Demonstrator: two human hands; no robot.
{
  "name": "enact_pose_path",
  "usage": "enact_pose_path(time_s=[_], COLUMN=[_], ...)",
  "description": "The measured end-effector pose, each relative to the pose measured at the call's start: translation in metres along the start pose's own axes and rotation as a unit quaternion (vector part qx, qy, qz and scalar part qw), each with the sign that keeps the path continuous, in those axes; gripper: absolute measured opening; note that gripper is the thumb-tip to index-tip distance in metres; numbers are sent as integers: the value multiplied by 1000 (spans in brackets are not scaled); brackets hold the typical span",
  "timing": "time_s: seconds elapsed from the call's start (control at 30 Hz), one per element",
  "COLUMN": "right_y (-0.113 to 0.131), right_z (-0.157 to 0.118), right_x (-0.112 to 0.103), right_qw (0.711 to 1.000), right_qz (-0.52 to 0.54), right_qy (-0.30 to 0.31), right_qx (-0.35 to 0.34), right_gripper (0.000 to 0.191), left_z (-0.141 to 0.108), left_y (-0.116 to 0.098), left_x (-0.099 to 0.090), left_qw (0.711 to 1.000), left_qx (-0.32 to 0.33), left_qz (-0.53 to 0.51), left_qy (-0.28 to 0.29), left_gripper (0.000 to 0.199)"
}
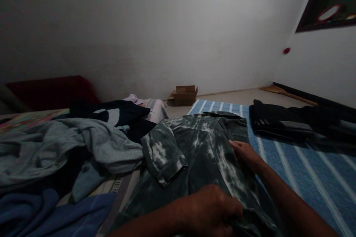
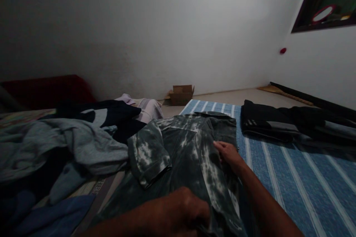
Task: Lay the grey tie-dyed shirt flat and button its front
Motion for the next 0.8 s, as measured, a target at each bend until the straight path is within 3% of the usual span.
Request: enact_pose_path(time_s=[0.1, 0.2, 0.33, 0.43, 0.5, 0.57, 0.67, 0.7, 0.8], right_y=[-7, -18, -24, -23, -22, -23, -29, -31, -30], right_z=[1, 6, 12, 12, 11, 11, 14, 15, 16], right_x=[5, 3, 0, 0, 1, 0, -4, -5, -3], right_qw=[1000, 998, 995, 993, 990, 987, 987, 986, 985], right_qz=[-4, 59, 86, 103, 129, 147, 155, 158, 161], right_qy=[15, -1, -4, 17, 33, 39, 21, 17, 24], right_qx=[7, 35, 49, 51, 48, 43, 44, 47, 53], right_gripper=[30, 24, 24, 28, 28, 28, 29, 29, 29], left_z=[3, 0, -7, -14, -20, -30, -67, -78, -86], left_y=[0, 9, 13, 9, 19, 50, 109, 122, 148], left_x=[16, 26, 39, 41, 27, -1, -44, -53, -53], left_qw=[993, 988, 993, 997, 996, 983, 908, 882, 866], left_qx=[20, 0, -13, 13, -13, -114, -317, -359, -404], left_qz=[104, 133, 90, -8, -82, -113, -39, -3, 38], left_qy=[50, 71, 69, 70, 23, -84, -270, -305, -292], left_gripper=[8, 6, 6, 6, 7, 15, 19, 19, 19])
Point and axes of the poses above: each hand's wrist, its own z-axis towards the middle knuckle, its own x-axis out of the palm, y = z × x, the point moved 9 cm from there along z, towards the middle knuckle, and after that the axes turned 5 degrees about -z, right-handed, at the moved point
